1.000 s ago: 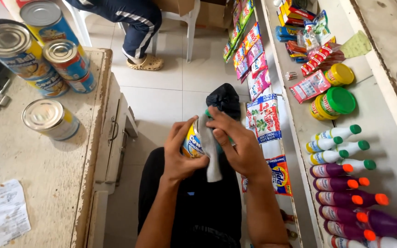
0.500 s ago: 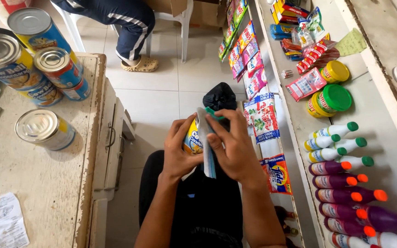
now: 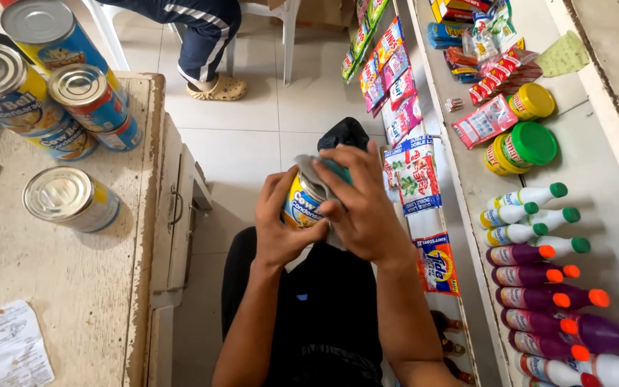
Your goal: Cleaning canned goods with a blue cloth and stocking them on grocery store shelves.
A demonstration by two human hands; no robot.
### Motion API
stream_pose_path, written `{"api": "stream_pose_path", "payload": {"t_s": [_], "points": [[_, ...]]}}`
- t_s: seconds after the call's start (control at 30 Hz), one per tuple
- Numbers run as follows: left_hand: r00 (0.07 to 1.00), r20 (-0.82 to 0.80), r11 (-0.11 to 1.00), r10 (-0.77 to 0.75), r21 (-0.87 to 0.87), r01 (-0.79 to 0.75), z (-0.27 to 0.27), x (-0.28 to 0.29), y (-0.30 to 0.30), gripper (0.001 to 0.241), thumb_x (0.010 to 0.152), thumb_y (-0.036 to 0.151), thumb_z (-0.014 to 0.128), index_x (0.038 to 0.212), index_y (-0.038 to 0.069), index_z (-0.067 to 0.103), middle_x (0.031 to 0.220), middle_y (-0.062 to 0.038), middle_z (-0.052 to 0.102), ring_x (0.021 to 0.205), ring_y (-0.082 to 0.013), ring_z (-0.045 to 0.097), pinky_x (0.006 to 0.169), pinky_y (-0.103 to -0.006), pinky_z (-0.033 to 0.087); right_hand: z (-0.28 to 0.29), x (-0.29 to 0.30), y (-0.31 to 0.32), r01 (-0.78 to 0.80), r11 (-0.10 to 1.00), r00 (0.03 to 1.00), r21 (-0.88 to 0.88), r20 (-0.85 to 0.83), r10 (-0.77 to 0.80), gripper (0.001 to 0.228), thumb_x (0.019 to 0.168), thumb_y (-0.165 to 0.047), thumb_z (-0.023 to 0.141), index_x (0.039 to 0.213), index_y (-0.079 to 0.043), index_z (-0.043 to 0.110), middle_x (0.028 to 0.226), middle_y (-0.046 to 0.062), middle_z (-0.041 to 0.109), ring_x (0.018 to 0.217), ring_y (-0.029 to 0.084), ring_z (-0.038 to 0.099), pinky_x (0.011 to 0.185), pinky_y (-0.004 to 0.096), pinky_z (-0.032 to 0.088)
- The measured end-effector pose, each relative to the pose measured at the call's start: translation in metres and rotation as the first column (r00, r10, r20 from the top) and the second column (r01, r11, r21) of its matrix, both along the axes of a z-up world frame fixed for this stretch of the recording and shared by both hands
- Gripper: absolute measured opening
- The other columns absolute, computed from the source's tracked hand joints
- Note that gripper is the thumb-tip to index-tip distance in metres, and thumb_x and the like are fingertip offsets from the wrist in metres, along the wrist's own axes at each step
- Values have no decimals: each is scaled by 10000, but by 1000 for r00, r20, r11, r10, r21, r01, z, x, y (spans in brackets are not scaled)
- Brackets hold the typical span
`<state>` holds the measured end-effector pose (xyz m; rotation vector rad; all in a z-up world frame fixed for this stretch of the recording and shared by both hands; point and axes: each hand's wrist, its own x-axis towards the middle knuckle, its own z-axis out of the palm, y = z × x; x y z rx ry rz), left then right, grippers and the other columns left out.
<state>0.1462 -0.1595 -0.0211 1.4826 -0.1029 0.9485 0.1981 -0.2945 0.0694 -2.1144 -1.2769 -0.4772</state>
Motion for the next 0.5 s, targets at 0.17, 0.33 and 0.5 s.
{"api": "stream_pose_path", "payload": {"t_s": [0.17,0.33,0.5], "points": [[999,24,999,25,-26,-24,10,3,8,786,650,248,984,1255,-114,638,1076,-246,625,899,-320,665,812,-446,549,3,-3,-5,-99,983,959,154,-251,135,824,1013,-678,258,1489,-63,530,1443,134,581,1425,356,480,1293,533,76],[999,40,997,-11,-82,15,14,4,11,761,673,235,964,1262,-116,633,1067,-237,631,902,-304,661,807,-445,550,11,-8,-8,-124,983,969,137,-196,150,794,1016,-661,261,1410,-70,615,1431,127,621,1394,333,541,1289,500,101],[993,57,993,-105,-39,107,17,-5,3,826,592,248,1005,1272,-75,665,1072,-202,647,928,-289,673,840,-409,555,7,6,-13,-54,998,998,-19,-41,53,818,1030,-648,227,1461,-37,560,1433,190,615,1364,376,558,1254,553,106]]}}
